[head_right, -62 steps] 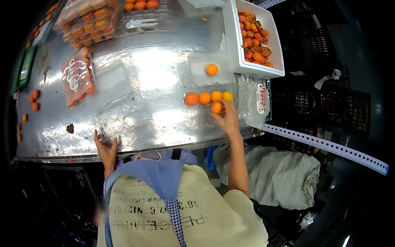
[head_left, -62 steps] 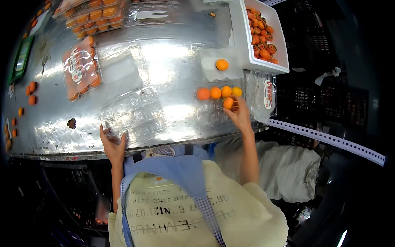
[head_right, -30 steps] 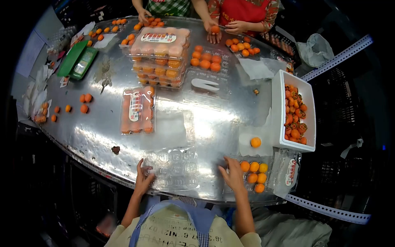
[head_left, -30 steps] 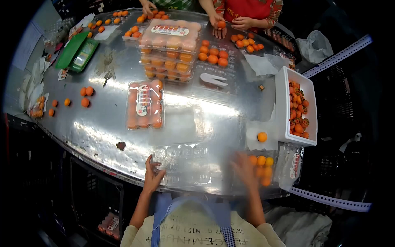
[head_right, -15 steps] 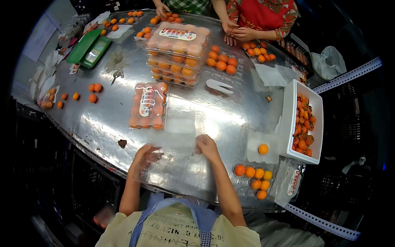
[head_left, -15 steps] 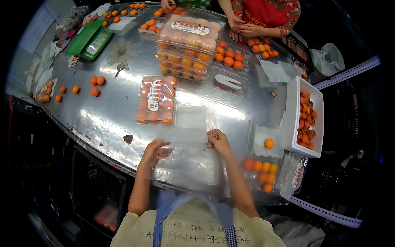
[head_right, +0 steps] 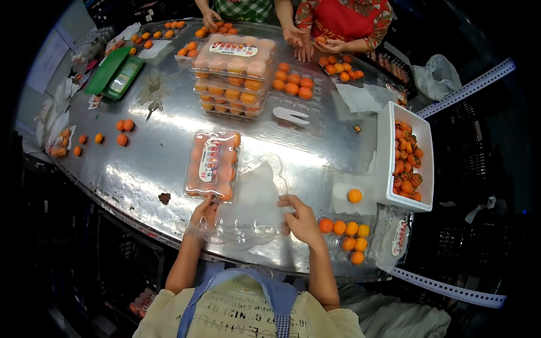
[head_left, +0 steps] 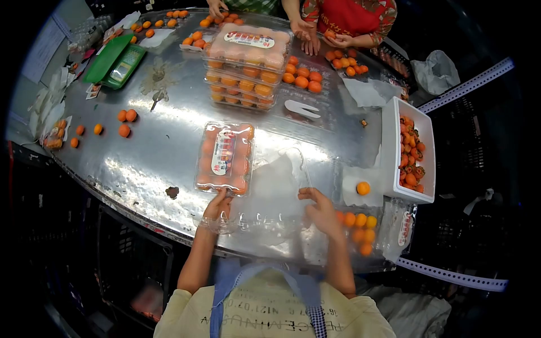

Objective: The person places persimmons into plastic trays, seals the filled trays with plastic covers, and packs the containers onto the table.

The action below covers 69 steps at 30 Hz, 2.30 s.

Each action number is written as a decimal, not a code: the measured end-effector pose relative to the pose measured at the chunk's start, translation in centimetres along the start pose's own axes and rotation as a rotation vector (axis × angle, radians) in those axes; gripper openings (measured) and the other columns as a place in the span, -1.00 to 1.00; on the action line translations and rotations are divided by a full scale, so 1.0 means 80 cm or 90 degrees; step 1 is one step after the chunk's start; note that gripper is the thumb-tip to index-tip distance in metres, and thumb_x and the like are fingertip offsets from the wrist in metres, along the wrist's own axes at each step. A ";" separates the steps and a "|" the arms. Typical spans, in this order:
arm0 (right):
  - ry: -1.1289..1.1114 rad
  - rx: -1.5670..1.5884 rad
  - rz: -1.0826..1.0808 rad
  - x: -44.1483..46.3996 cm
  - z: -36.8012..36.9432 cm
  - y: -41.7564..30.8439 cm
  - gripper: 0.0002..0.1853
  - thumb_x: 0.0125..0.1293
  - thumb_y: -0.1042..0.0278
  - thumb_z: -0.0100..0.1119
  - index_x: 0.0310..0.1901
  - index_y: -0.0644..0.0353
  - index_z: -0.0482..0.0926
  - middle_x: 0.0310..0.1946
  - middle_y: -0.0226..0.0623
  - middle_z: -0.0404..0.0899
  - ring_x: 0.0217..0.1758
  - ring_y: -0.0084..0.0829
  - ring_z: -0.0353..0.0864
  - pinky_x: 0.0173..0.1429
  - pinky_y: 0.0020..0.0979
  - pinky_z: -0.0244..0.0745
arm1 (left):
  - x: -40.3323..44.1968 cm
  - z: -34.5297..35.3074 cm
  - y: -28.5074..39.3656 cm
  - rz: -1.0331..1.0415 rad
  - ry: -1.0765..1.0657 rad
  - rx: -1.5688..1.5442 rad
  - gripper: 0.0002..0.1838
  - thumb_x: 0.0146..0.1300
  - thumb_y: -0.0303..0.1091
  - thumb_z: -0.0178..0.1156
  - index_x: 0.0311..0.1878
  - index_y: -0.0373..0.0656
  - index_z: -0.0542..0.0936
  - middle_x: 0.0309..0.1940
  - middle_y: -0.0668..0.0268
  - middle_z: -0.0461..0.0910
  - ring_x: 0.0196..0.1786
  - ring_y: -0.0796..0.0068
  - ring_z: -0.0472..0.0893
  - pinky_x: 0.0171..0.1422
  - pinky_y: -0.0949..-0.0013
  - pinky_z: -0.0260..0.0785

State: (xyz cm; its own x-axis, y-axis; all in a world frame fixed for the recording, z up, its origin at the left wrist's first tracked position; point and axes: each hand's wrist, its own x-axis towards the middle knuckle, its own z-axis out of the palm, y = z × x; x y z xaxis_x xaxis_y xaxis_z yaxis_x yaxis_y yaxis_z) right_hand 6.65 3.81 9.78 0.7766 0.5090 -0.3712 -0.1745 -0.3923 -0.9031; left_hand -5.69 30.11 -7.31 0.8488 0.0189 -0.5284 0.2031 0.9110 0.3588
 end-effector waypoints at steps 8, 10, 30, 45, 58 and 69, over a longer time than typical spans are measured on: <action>0.035 0.015 0.066 -0.052 -0.056 -0.002 -0.47 0.03 0.68 -0.17 0.12 0.31 0.39 -0.08 -0.24 0.55 -0.56 -0.58 0.49 -0.52 -0.55 0.44 | 0.020 0.007 0.044 0.199 0.008 -0.025 -0.53 0.34 -0.16 0.07 0.20 -0.21 0.32 0.11 0.22 0.45 0.16 0.31 0.45 0.27 0.17 0.32; 0.077 0.097 0.039 -0.059 -0.079 0.018 -0.47 0.03 0.67 -0.17 0.12 0.30 0.40 -0.08 -0.24 0.55 -0.53 -0.60 0.49 -0.52 -0.57 0.43 | 0.023 0.005 0.049 0.212 -0.002 -0.003 -0.51 0.33 -0.16 0.08 0.19 -0.28 0.31 0.10 0.20 0.45 0.15 0.31 0.47 0.23 0.19 0.36; 0.115 0.171 0.120 -0.082 -0.056 0.105 -0.53 0.08 0.62 -0.11 0.11 0.32 0.41 -0.30 -0.33 0.52 -0.61 -0.58 0.42 -0.59 -0.55 0.39 | -0.067 0.095 -0.068 -0.092 0.087 0.084 -0.81 0.18 -0.42 0.17 -0.14 -0.26 0.54 -0.33 0.31 0.56 -0.26 0.44 0.57 -0.13 0.30 0.48; 0.082 0.220 0.027 -0.113 -0.028 0.112 -0.67 0.24 0.47 -0.02 0.04 0.29 0.52 -0.18 -0.27 0.60 -0.26 -0.55 0.57 -0.24 -0.56 0.50 | -0.128 0.106 -0.067 0.529 0.208 0.674 -0.63 0.00 -0.53 0.36 -0.20 -0.27 0.37 -0.26 0.21 0.54 -0.20 0.55 0.52 -0.13 0.51 0.38; -0.035 0.412 0.081 -0.133 -0.039 0.166 -0.62 0.24 0.36 0.00 0.07 0.32 0.47 -0.21 -0.22 0.59 -0.28 -0.48 0.56 -0.28 -0.49 0.50 | -0.194 0.143 -0.107 0.002 -0.308 0.106 -0.04 0.22 0.39 -0.18 0.43 -0.21 -0.08 0.22 -0.04 0.27 0.21 0.10 0.35 0.28 0.13 0.20; -0.055 0.470 0.117 -0.173 -0.106 0.194 -0.60 0.22 0.44 0.04 0.10 0.36 0.36 -0.12 -0.11 0.58 -0.44 -0.50 0.54 -0.50 -0.53 0.45 | -0.200 0.182 -0.187 0.275 0.078 0.553 -0.27 0.09 -0.48 0.26 0.33 -0.26 0.18 -0.04 0.14 0.47 -0.07 0.45 0.52 -0.04 0.43 0.42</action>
State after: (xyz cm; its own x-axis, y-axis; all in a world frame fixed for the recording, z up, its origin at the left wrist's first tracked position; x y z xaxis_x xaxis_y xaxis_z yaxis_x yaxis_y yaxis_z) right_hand -1.71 -15.83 2.70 0.6512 0.5550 -0.5177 -0.6793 0.1220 -0.7237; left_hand -15.20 10.18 6.98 0.8879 0.3672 -0.2771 0.2175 0.1958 0.9562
